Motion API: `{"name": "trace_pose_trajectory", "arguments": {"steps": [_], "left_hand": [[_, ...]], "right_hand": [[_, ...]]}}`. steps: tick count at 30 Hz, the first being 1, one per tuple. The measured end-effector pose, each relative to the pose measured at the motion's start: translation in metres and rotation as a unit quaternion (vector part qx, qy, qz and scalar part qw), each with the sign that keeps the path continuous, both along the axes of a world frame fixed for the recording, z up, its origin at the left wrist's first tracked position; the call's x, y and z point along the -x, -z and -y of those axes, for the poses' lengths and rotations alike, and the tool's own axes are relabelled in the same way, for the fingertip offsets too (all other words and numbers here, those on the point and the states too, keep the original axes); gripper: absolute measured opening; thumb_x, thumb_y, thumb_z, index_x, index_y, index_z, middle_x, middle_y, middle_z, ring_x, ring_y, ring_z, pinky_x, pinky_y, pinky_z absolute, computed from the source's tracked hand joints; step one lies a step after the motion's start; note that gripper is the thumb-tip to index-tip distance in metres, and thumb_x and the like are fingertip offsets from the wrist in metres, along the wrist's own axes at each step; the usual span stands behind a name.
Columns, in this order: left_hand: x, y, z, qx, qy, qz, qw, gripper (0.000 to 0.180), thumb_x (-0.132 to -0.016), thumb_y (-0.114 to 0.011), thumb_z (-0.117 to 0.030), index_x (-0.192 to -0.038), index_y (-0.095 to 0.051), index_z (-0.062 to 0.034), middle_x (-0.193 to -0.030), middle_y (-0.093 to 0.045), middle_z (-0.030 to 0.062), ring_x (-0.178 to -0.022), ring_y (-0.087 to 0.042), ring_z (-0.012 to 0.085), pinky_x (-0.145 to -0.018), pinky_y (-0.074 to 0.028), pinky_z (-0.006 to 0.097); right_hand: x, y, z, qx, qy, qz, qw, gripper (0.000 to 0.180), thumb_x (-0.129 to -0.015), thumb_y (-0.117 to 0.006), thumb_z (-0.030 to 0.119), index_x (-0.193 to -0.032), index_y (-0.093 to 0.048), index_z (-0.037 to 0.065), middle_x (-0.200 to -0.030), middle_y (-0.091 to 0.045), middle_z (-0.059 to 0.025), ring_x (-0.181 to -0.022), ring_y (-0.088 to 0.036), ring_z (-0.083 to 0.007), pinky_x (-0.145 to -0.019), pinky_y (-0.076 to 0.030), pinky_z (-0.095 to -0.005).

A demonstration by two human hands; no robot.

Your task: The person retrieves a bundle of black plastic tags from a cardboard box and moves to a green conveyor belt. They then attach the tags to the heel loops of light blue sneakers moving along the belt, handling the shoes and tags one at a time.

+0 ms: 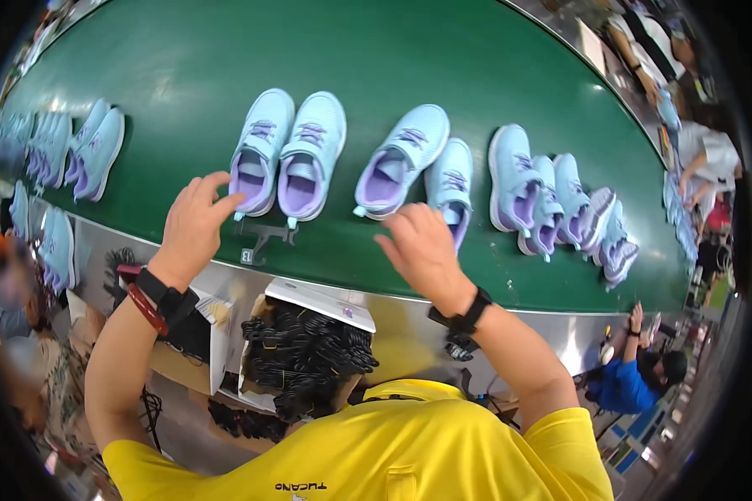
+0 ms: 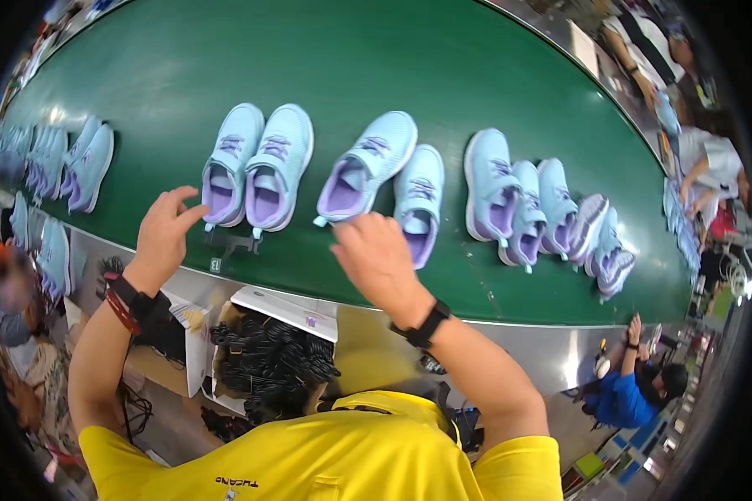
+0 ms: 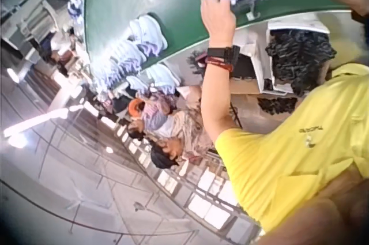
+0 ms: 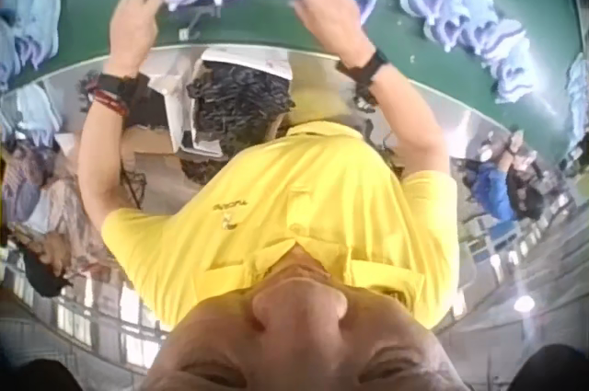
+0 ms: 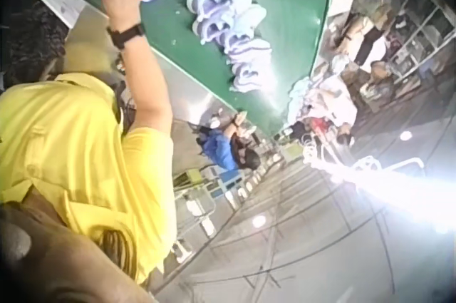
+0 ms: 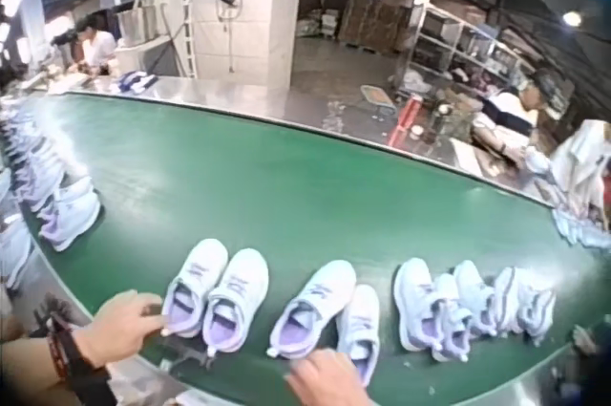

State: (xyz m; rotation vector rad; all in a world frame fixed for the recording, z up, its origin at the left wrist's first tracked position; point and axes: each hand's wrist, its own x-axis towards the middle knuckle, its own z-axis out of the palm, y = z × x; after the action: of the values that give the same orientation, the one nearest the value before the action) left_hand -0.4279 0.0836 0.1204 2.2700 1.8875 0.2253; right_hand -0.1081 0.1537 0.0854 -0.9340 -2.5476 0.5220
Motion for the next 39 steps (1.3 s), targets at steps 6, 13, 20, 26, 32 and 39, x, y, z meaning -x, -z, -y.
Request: {"name": "trace_pose_trajectory", "arguments": {"steps": [6,13,20,26,32,39], "left_hand": [[-0.107,0.029,-0.055,-0.006,0.233,0.024,0.972,0.041,-0.069,-0.066,-0.007,-0.109,-0.056,-0.0049,-0.117,-0.054,0.0096,-0.114,-0.047,0.0268,-0.089,-0.041,0.037],[-0.171,0.059,-0.088,0.005,0.275,0.027,0.961,0.013,-0.072,-0.056,-0.003,-0.085,-0.056,-0.0063,-0.102,-0.054,0.0084,-0.090,-0.052,0.0268,-0.076,-0.043,0.037],[-0.186,0.070,-0.076,0.071,0.180,0.061,0.979,0.021,-0.075,-0.055,0.003,-0.094,-0.054,-0.0037,-0.100,-0.054,0.0108,-0.089,-0.056,0.0328,-0.075,-0.047,0.040],[-0.176,0.074,-0.080,0.120,0.160,0.174,0.964,0.023,-0.076,-0.058,0.001,-0.097,-0.053,-0.0056,-0.095,-0.057,0.0130,-0.087,-0.058,0.0358,-0.073,-0.048,0.041],[-0.166,0.078,-0.077,0.100,0.228,0.136,0.959,0.017,-0.076,-0.060,0.000,-0.090,-0.055,-0.0062,-0.089,-0.059,0.0101,-0.079,-0.060,0.0322,-0.066,-0.050,0.039],[-0.170,0.077,-0.074,0.078,0.228,0.132,0.961,0.007,-0.079,-0.053,-0.004,-0.086,-0.055,-0.0057,-0.083,-0.055,0.0105,-0.074,-0.060,0.0308,-0.063,-0.050,0.040]], "right_hand": [[-0.085,0.040,0.020,-0.006,0.088,0.186,0.978,0.023,-0.068,-0.069,0.014,-0.082,-0.052,0.010,-0.079,-0.053,-0.0060,-0.084,-0.049,-0.0243,-0.072,-0.037,-0.0358],[-0.117,0.038,-0.038,-0.118,0.097,0.163,0.975,0.009,-0.071,-0.060,0.010,-0.077,-0.052,0.010,-0.080,-0.052,-0.0061,-0.086,-0.050,-0.0241,-0.075,-0.038,-0.0358],[-0.193,-0.006,0.040,0.122,0.064,0.114,0.984,0.028,-0.065,-0.073,0.013,-0.088,-0.058,0.007,-0.089,-0.054,-0.0090,-0.090,-0.052,-0.0277,-0.075,-0.042,-0.0368],[-0.244,0.005,0.124,0.240,0.087,0.196,0.947,0.033,-0.062,-0.076,0.016,-0.088,-0.058,0.007,-0.089,-0.055,-0.0085,-0.090,-0.053,-0.0279,-0.077,-0.043,-0.0379],[-0.255,0.008,0.117,0.314,0.159,0.098,0.931,0.022,-0.064,-0.074,0.011,-0.079,-0.061,0.003,-0.080,-0.059,-0.0128,-0.080,-0.056,-0.0334,-0.072,-0.046,-0.0402],[-0.245,0.008,0.082,0.339,0.117,0.176,0.917,0.018,-0.070,-0.071,0.018,-0.078,-0.064,0.002,-0.075,-0.063,-0.0137,-0.075,-0.059,-0.0329,-0.067,-0.047,-0.0413]]}}
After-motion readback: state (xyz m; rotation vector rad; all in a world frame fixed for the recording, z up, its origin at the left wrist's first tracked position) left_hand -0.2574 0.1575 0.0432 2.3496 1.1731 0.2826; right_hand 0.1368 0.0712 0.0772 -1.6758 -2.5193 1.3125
